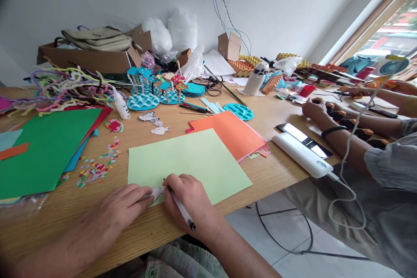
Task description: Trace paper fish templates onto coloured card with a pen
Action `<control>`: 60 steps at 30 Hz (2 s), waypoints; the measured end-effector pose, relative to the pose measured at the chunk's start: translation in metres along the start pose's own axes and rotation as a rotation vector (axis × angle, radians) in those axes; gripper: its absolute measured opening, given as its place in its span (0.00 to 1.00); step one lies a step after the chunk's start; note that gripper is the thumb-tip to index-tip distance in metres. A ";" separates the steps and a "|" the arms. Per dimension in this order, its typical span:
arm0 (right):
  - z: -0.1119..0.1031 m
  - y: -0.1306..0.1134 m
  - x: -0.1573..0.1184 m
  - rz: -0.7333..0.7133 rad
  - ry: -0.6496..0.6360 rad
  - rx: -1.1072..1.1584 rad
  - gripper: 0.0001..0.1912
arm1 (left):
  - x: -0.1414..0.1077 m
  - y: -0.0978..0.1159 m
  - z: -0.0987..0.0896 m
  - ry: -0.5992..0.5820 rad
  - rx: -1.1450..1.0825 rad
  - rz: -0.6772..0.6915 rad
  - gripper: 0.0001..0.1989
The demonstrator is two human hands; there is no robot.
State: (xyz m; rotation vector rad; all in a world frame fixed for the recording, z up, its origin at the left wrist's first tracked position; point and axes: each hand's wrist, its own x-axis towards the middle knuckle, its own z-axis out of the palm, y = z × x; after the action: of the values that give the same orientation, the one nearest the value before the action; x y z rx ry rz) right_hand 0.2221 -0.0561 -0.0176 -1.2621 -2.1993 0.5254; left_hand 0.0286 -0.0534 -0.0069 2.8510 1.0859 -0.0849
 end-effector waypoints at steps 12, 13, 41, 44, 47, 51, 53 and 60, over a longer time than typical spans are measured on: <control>-0.005 -0.005 0.013 0.271 -0.033 0.354 0.06 | -0.004 0.001 0.021 0.160 -0.082 0.018 0.24; -0.006 -0.005 0.014 0.266 -0.033 0.353 0.06 | -0.004 0.002 0.022 0.191 -0.080 0.021 0.23; -0.003 -0.015 0.025 0.229 -0.102 0.276 0.07 | -0.010 0.013 0.045 0.320 0.012 -0.075 0.24; -0.001 -0.017 0.029 0.216 -0.105 0.269 0.07 | -0.011 0.015 0.041 0.298 -0.013 -0.116 0.26; 0.000 -0.019 0.033 0.210 -0.127 0.263 0.07 | -0.012 0.019 0.037 0.258 -0.027 -0.161 0.27; 0.000 -0.022 0.038 0.214 -0.165 0.274 0.07 | -0.014 0.022 0.041 0.283 -0.009 -0.180 0.27; 0.001 -0.023 0.040 0.209 -0.178 0.283 0.08 | -0.016 0.023 0.045 0.314 -0.001 -0.179 0.26; 0.008 -0.021 0.042 0.158 -0.188 0.286 0.07 | -0.024 0.024 0.044 0.339 -0.054 -0.136 0.27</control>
State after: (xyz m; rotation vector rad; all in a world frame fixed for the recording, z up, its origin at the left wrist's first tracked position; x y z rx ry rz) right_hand 0.1859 -0.0300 -0.0003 -1.2781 -2.0875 1.0197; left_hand 0.0259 -0.0912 -0.0476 2.8046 1.3155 0.4265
